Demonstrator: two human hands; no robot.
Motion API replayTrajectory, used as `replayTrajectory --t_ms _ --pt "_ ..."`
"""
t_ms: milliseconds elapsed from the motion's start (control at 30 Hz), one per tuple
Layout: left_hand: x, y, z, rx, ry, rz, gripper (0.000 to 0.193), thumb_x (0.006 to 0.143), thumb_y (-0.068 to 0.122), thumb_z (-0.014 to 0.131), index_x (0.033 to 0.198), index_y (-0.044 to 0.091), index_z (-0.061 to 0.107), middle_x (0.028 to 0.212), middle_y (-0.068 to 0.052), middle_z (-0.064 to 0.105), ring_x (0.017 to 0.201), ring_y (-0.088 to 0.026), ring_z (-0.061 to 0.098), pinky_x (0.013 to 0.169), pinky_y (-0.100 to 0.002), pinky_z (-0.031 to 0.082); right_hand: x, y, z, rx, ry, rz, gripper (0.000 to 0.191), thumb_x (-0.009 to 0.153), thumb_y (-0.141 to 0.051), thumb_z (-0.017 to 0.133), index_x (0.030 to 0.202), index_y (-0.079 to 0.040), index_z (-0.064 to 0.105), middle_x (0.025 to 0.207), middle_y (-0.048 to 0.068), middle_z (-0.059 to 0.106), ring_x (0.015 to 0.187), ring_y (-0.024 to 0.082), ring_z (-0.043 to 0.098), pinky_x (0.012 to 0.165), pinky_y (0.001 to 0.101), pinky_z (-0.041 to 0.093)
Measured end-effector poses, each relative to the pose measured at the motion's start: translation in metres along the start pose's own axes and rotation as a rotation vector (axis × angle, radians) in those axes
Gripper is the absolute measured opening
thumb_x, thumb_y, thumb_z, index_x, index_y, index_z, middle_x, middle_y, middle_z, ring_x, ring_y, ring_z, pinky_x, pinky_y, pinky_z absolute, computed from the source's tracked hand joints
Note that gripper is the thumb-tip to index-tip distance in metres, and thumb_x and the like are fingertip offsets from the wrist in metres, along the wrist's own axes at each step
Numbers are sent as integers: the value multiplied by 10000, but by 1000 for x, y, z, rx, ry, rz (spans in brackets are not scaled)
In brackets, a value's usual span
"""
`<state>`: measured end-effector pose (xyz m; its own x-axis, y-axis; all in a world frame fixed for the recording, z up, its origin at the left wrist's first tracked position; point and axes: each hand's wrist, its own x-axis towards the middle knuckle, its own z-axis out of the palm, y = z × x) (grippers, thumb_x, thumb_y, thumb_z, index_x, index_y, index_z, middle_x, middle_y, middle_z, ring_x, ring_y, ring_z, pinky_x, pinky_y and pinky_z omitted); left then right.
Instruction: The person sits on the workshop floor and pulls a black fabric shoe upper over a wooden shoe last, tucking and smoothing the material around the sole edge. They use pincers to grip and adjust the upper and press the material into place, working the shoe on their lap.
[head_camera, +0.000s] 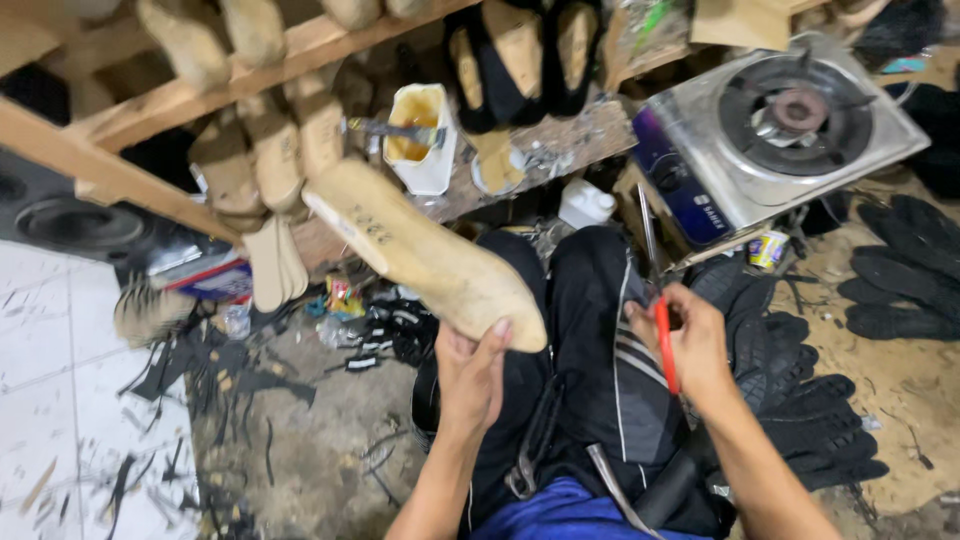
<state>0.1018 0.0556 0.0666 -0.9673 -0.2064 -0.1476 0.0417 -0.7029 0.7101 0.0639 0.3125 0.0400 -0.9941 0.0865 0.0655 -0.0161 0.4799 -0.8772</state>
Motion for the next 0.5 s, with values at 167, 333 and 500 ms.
replayTrajectory --t_ms 167,333,500 --pt "-7 -24 -31 74 74 -94 606 885 -65 679 1445 -22 453 1290 -118 617 1136 -190 617 978 -339 521 35 40 -45 -113 68 81 298 786 -49 796 1053 2 674 843 65 714 757 111 647 713 288 526" --pt "-17 -53 -53 149 201 -232 614 848 -12 704 1413 1 463 1286 -105 638 1129 -190 648 954 -355 544 82 73 -63 -129 146 95 396 778 11 768 1166 25 695 982 110 760 869 155 714 801 308 566" --pt "-7 -64 -61 153 218 -237 617 848 7 716 1408 10 458 1293 -111 632 1150 -202 641 971 -380 540 159 84 -61 -280 295 -95 485 729 -33 857 1162 76 668 1053 213 711 961 279 714 843 386 557"
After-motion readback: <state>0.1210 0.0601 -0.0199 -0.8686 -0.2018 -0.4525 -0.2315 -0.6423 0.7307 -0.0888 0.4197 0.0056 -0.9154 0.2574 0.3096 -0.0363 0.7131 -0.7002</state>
